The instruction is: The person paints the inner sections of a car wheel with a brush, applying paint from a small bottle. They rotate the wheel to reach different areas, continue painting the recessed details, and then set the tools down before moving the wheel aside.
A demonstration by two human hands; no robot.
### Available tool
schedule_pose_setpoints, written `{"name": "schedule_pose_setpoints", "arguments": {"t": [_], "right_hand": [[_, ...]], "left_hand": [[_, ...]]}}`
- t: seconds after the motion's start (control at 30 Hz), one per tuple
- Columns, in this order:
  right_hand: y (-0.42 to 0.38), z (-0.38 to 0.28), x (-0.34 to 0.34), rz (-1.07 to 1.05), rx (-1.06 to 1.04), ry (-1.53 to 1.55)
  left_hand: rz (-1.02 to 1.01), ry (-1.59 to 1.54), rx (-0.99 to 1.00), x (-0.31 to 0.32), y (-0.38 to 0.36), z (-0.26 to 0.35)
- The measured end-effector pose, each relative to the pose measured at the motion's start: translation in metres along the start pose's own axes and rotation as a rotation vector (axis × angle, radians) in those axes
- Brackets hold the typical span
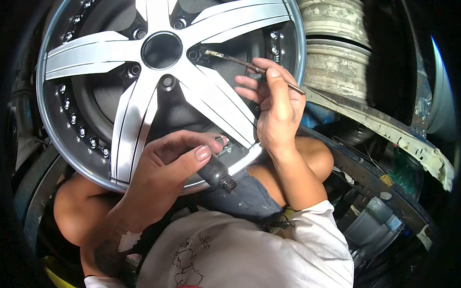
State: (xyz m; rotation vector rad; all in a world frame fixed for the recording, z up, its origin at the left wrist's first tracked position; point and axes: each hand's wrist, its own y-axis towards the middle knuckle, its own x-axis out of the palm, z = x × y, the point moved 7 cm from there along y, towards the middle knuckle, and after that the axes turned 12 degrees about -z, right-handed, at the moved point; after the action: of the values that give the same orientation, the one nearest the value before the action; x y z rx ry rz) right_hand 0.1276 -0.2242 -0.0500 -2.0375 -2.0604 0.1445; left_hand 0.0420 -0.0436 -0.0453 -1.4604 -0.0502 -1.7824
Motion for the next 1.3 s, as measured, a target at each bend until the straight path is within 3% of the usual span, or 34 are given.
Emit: {"name": "schedule_pose_setpoints", "arguments": {"t": [0.1,0.3,1.3], "right_hand": [[-0.001,0.0,0.001,0.01,-0.012,-0.041],[-0.006,-0.001,0.004,0.032,-0.029,-0.1],[-0.004,-0.006,0.011,-0.027,-0.06,-0.282]], "left_hand": [[-0.02,0.047,0.094,0.005,-0.001,0.001],[-0.001,0.006,-0.018,0.012,-0.011,-0.008],[-0.029,-0.064,-0.024,0.012,-0.013,-0.021]]}}
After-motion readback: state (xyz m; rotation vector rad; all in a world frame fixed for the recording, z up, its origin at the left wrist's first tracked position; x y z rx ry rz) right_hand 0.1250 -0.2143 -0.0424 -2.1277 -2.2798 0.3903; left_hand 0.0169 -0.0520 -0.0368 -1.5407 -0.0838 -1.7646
